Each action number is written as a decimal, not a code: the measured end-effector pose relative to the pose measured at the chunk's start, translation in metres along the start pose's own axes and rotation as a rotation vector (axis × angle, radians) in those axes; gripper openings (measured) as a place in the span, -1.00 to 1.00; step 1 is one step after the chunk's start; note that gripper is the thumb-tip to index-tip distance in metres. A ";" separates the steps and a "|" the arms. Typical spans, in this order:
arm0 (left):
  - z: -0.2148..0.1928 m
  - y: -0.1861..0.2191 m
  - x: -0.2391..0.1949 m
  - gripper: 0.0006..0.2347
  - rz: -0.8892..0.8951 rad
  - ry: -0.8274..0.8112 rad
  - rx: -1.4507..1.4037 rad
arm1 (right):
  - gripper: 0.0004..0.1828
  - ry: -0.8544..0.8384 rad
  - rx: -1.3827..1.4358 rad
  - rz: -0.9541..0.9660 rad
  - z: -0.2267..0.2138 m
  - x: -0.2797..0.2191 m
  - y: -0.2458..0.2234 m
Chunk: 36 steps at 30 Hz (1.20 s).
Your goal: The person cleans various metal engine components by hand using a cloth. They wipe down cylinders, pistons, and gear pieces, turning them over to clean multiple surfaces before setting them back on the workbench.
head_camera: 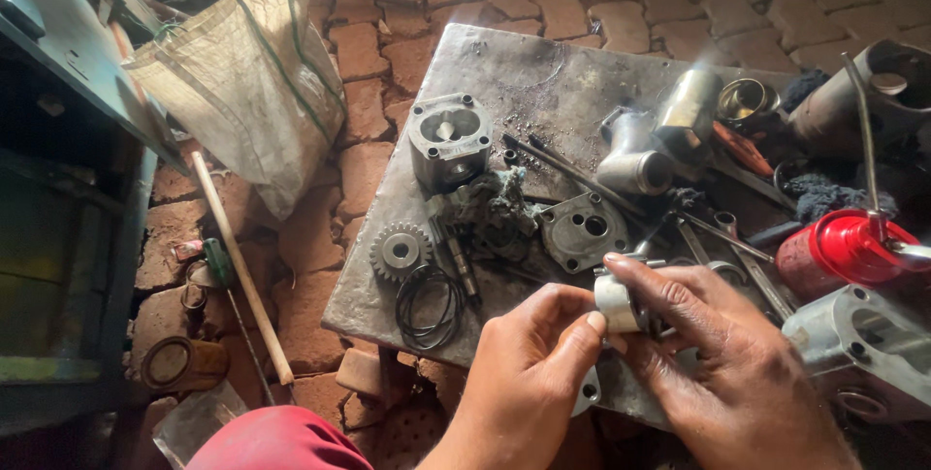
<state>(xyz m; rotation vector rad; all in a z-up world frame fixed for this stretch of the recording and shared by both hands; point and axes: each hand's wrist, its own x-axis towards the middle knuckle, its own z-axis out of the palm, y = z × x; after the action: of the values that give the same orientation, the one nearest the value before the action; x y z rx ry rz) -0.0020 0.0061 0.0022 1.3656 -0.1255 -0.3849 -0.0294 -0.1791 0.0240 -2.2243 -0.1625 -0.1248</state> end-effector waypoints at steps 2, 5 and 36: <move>0.001 0.001 0.001 -0.81 -0.012 0.007 0.016 | -0.34 0.022 -0.071 -0.030 -0.002 0.001 -0.003; 0.002 0.002 0.001 -0.81 0.003 0.002 -0.009 | -0.33 0.033 -0.166 -0.062 -0.006 0.002 -0.007; 0.006 0.002 0.008 -0.84 -0.100 0.072 -0.094 | -0.37 -0.134 0.434 0.304 -0.014 0.004 0.012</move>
<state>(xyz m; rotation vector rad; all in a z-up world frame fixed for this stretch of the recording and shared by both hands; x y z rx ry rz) 0.0043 -0.0016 0.0043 1.2939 0.0207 -0.4200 -0.0243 -0.1971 0.0235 -1.7975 0.0727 0.2083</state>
